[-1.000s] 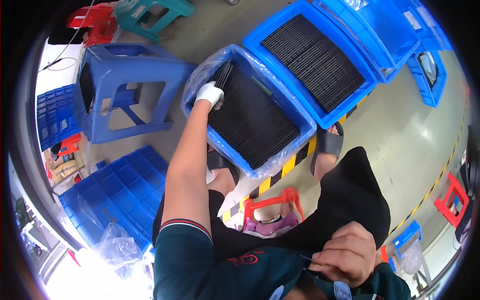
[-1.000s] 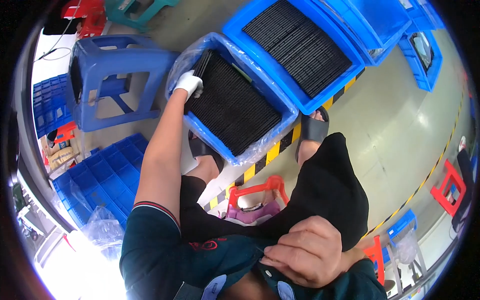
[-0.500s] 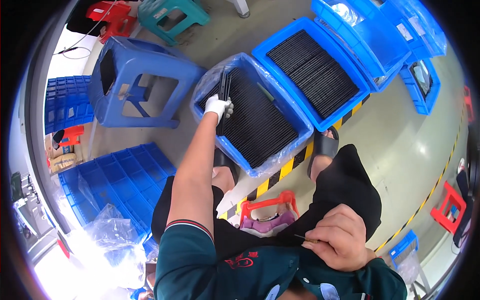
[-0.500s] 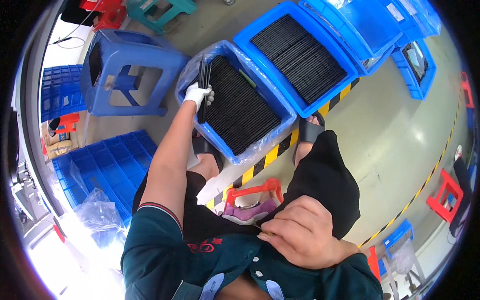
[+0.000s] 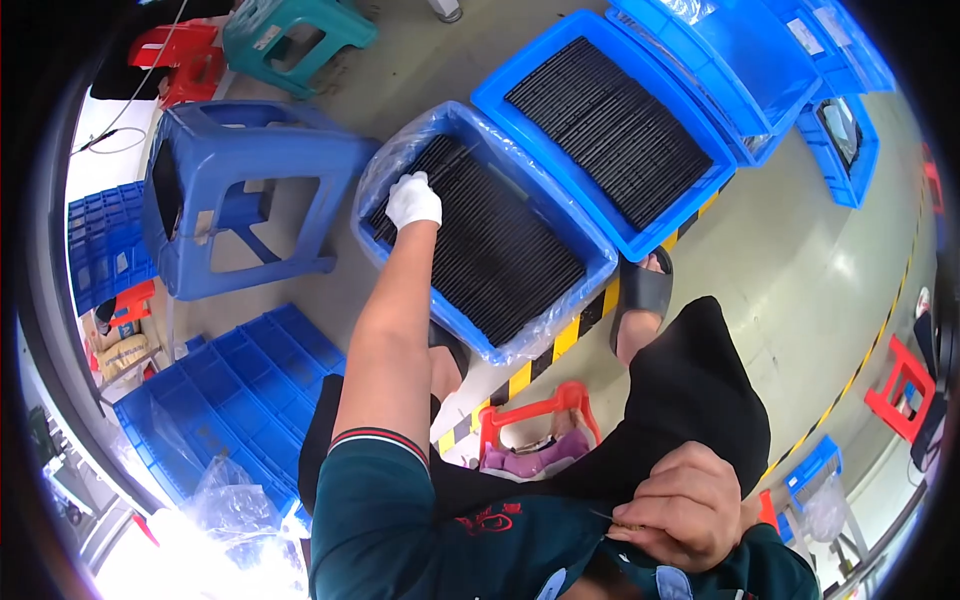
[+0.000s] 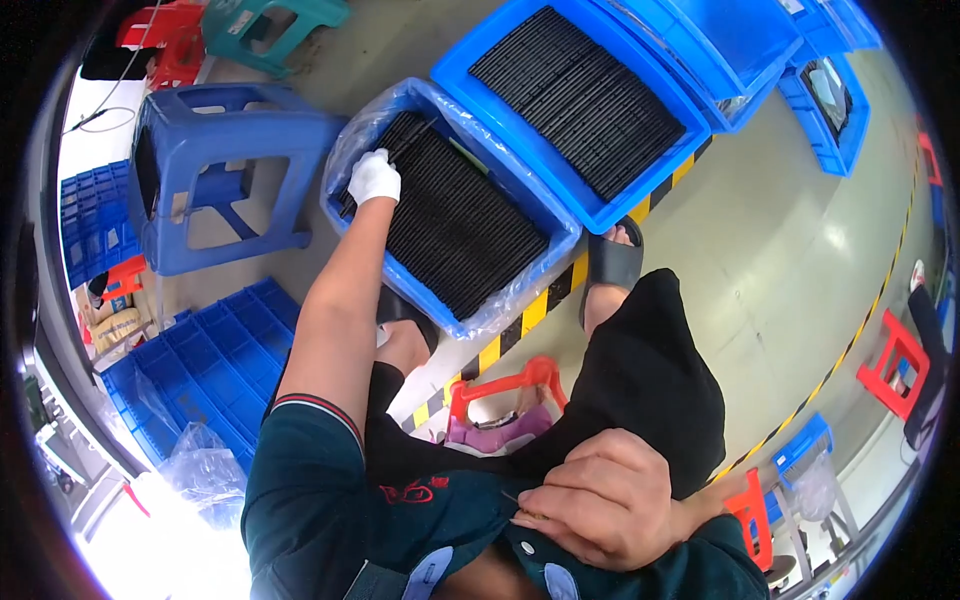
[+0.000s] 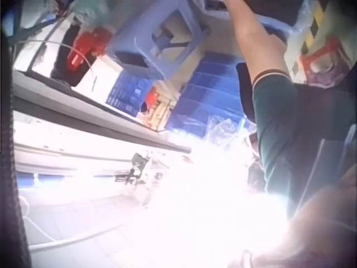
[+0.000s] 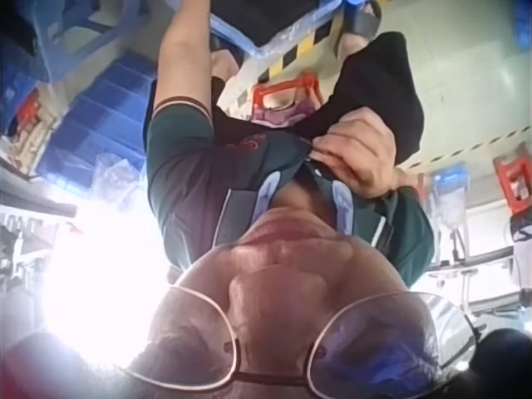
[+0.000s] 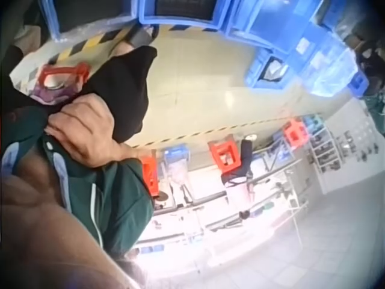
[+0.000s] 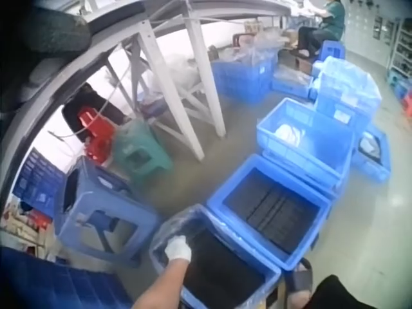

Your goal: Inspecting and sorting a stack of thin black metal plates into different plastic storage bins.

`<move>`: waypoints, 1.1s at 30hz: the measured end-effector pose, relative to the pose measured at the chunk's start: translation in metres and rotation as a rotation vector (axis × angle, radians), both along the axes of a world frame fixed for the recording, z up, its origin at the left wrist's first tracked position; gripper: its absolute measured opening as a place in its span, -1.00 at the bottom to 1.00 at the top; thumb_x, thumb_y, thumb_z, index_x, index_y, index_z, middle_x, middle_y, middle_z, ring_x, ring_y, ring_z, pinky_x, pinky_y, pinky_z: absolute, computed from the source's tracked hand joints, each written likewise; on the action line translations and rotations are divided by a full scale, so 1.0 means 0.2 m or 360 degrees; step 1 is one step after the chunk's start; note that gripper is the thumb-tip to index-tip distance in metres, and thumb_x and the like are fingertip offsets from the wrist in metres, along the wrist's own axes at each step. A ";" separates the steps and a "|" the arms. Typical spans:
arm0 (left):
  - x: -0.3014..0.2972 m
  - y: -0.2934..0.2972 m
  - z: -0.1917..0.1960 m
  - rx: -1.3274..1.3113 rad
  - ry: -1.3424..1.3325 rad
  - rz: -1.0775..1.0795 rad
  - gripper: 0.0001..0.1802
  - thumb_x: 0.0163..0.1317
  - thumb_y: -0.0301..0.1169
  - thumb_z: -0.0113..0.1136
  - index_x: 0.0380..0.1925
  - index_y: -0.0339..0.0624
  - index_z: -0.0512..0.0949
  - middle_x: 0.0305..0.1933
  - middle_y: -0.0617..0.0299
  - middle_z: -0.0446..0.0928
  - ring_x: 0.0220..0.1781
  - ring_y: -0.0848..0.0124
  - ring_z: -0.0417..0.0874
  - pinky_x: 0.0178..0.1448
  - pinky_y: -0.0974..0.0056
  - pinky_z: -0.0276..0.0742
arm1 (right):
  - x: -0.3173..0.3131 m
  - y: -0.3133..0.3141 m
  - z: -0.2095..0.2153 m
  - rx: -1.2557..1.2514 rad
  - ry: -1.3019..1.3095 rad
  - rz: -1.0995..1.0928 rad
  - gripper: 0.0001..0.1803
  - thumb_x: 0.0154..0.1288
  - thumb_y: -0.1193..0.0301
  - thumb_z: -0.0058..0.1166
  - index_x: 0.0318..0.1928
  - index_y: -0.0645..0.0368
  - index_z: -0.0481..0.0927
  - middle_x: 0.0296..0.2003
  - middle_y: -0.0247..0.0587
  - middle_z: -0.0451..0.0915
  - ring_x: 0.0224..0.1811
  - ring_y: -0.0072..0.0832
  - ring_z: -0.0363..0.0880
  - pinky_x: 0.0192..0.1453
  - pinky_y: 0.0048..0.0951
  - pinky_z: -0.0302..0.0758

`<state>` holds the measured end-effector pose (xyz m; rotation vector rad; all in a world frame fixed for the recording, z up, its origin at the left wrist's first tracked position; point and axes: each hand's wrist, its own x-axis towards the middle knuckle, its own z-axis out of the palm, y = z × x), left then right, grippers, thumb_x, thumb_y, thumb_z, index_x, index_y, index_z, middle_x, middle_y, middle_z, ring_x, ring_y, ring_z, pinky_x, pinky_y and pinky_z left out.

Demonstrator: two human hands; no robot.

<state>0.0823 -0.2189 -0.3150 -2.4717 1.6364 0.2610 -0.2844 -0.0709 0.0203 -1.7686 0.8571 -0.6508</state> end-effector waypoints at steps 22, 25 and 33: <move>0.15 0.26 0.53 -0.0104 0.3889 0.1087 -0.73 0.29 -0.38 0.11 -0.05 -0.24 0.45 -0.11 -0.05 0.53 -0.06 -0.04 0.58 0.06 -0.19 0.53 | 0.08 0.09 0.05 -0.0243 0.0051 -0.0127 -0.74 -0.11 0.51 0.40 -0.34 0.15 0.63 -0.47 -0.27 0.58 -0.42 -0.29 0.51 -0.32 -0.38 0.45; -0.04 0.48 0.68 -0.0287 0.4310 0.0900 -0.62 0.30 -0.37 0.10 0.09 -0.24 0.41 0.00 -0.10 0.50 0.02 -0.11 0.55 0.15 -0.25 0.47 | 0.12 0.15 0.01 -0.0258 0.0031 -0.0232 -0.79 -0.12 0.52 0.38 -0.41 0.15 0.62 -0.51 -0.26 0.57 -0.44 -0.31 0.50 -0.34 -0.38 0.43; -0.46 0.93 1.18 -0.0529 0.4494 0.0450 -0.43 0.19 -0.37 0.26 0.19 -0.27 0.34 0.15 -0.10 0.45 0.18 -0.13 0.47 0.28 -0.20 0.37 | 0.14 0.25 -0.10 0.0378 -0.0372 -0.0627 -0.90 0.15 0.55 0.25 -0.30 0.27 0.63 -0.43 -0.41 0.56 -0.39 -0.72 0.45 -0.32 -0.64 0.40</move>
